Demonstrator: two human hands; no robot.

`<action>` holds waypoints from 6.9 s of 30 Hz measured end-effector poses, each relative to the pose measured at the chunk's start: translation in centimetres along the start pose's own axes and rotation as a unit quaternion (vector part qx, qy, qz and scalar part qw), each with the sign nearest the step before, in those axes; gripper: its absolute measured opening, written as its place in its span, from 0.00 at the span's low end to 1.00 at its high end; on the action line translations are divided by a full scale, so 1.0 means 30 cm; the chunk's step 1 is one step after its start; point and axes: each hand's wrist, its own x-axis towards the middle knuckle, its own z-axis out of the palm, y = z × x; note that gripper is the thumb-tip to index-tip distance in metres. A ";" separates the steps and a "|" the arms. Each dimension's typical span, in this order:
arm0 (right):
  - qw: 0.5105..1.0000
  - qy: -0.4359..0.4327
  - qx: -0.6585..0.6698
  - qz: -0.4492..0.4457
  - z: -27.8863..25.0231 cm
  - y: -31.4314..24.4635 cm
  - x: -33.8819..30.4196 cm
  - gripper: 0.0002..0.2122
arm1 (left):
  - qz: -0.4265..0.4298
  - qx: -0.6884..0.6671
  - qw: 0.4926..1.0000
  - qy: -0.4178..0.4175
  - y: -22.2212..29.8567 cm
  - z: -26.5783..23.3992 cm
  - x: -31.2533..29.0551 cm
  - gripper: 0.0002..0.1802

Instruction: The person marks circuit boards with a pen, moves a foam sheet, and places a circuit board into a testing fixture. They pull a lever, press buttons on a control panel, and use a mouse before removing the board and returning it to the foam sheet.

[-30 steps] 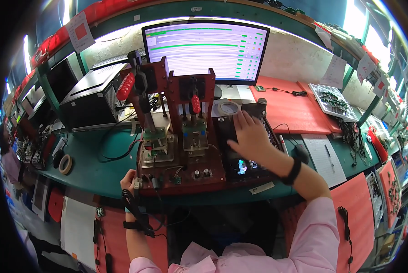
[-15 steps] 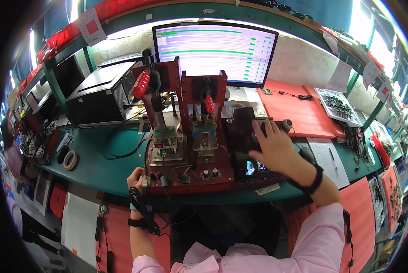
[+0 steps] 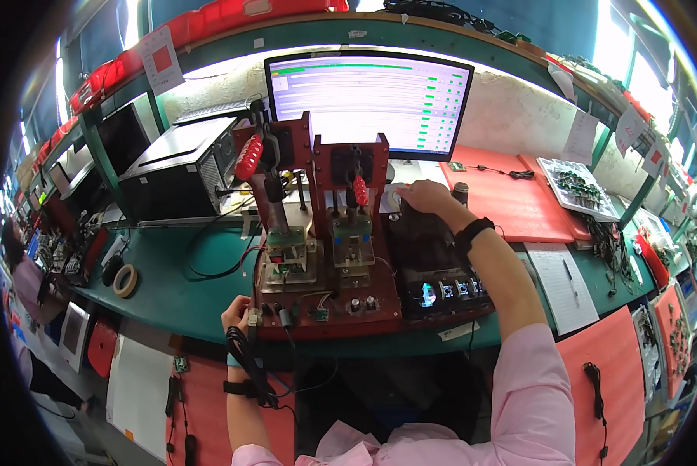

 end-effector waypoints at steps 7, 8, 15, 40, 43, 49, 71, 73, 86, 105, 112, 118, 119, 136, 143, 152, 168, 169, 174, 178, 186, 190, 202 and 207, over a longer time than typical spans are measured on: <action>0.999 0.046 -0.013 0.023 -0.019 -0.063 -0.069 0.31 | 0.006 -0.006 1.000 -0.026 -0.034 -0.016 -0.010 0.04; 0.998 0.052 -0.015 0.029 -0.020 -0.061 -0.068 0.31 | 0.006 -0.007 1.000 -0.028 -0.030 -0.011 -0.006 0.04; 0.996 0.076 -0.037 0.023 -0.006 -0.051 -0.046 0.30 | 0.015 -0.010 1.000 -0.018 -0.067 0.002 0.002 0.04; 0.963 0.232 0.055 -0.129 0.049 -0.067 -0.048 0.15 | 0.013 -0.005 0.999 -0.030 -0.052 -0.005 0.002 0.04; 0.985 0.144 0.043 -0.087 0.045 -0.067 -0.048 0.15 | 0.002 -0.009 1.000 -0.017 -0.039 -0.005 0.001 0.04; 0.957 0.241 0.037 -0.155 0.051 -0.064 -0.052 0.15 | 0.023 0.006 1.000 -0.019 0.005 0.001 -0.003 0.04; 0.942 0.280 0.064 -0.174 0.050 -0.073 -0.063 0.15 | 0.026 0.007 1.000 -0.014 -0.079 -0.020 0.001 0.06; 0.952 0.251 0.043 -0.171 0.051 -0.073 -0.055 0.16 | 0.022 0.004 1.000 -0.019 -0.067 -0.019 -0.002 0.06; 0.976 0.184 -0.008 -0.113 0.038 -0.061 -0.052 0.18 | 0.003 0.009 0.999 -0.039 0.049 0.002 -0.004 0.06; 0.899 0.390 0.057 0.191 0.193 0.577 -0.836 0.17 | 0.000 -0.071 0.996 -0.054 0.003 -0.008 -0.005 0.07; 0.922 0.284 0.054 0.258 0.362 0.706 -0.861 0.29 | 0.007 0.026 0.997 -0.066 0.000 -0.031 -0.004 0.10; 0.919 0.329 0.077 0.205 0.364 0.716 -0.876 0.27 | 0.030 -0.010 0.999 0.003 0.084 0.026 -0.015 0.05; 0.918 0.328 0.074 0.212 0.363 0.714 -0.875 0.27 | 0.031 -0.013 0.999 0.017 0.091 0.035 -0.016 0.05; 0.931 0.294 -0.038 0.212 0.334 0.644 -0.859 0.19 | -0.003 0.005 1.000 -0.020 0.101 0.006 -0.021 0.07; 0.927 0.296 -0.039 0.227 0.334 0.642 -0.850 0.18 | 0.016 -0.021 0.999 -0.030 0.059 0.001 -0.012 0.05; 0.926 0.319 -0.026 0.202 0.347 0.662 -0.847 0.18 | 0.005 0.004 1.000 -0.020 0.053 -0.012 -0.014 0.07; 0.927 0.316 -0.029 0.201 0.348 0.672 -0.844 0.18 | 0.019 0.036 0.999 -0.016 0.106 0.006 -0.014 0.06; 0.927 0.315 -0.030 0.201 0.349 0.670 -0.841 0.18 | 0.012 0.022 0.999 -0.021 0.099 0.004 -0.015 0.05; 0.929 0.318 -0.025 0.187 0.336 0.672 -0.843 0.18 | 0.005 -0.014 1.000 -0.024 0.062 0.010 -0.010 0.05; 0.936 0.315 -0.007 0.154 0.334 0.663 -0.844 0.18 | 0.016 -0.004 1.000 -0.007 0.027 0.003 -0.009 0.04; 0.941 0.312 0.001 0.131 0.328 0.658 -0.837 0.18 | 0.000 -0.018 1.000 -0.014 0.002 -0.012 -0.018 0.04; 0.945 0.304 0.018 0.122 0.327 0.666 -0.837 0.18 | -0.002 -0.018 0.999 -0.034 0.030 -0.005 -0.014 0.05; 0.947 0.294 0.019 0.128 0.325 0.659 -0.837 0.18 | 0.004 0.002 1.000 -0.025 0.000 -0.011 -0.013 0.04; 0.947 0.292 0.018 0.133 0.325 0.655 -0.839 0.18 | -0.022 -0.011 0.999 -0.021 0.019 -0.010 -0.016 0.03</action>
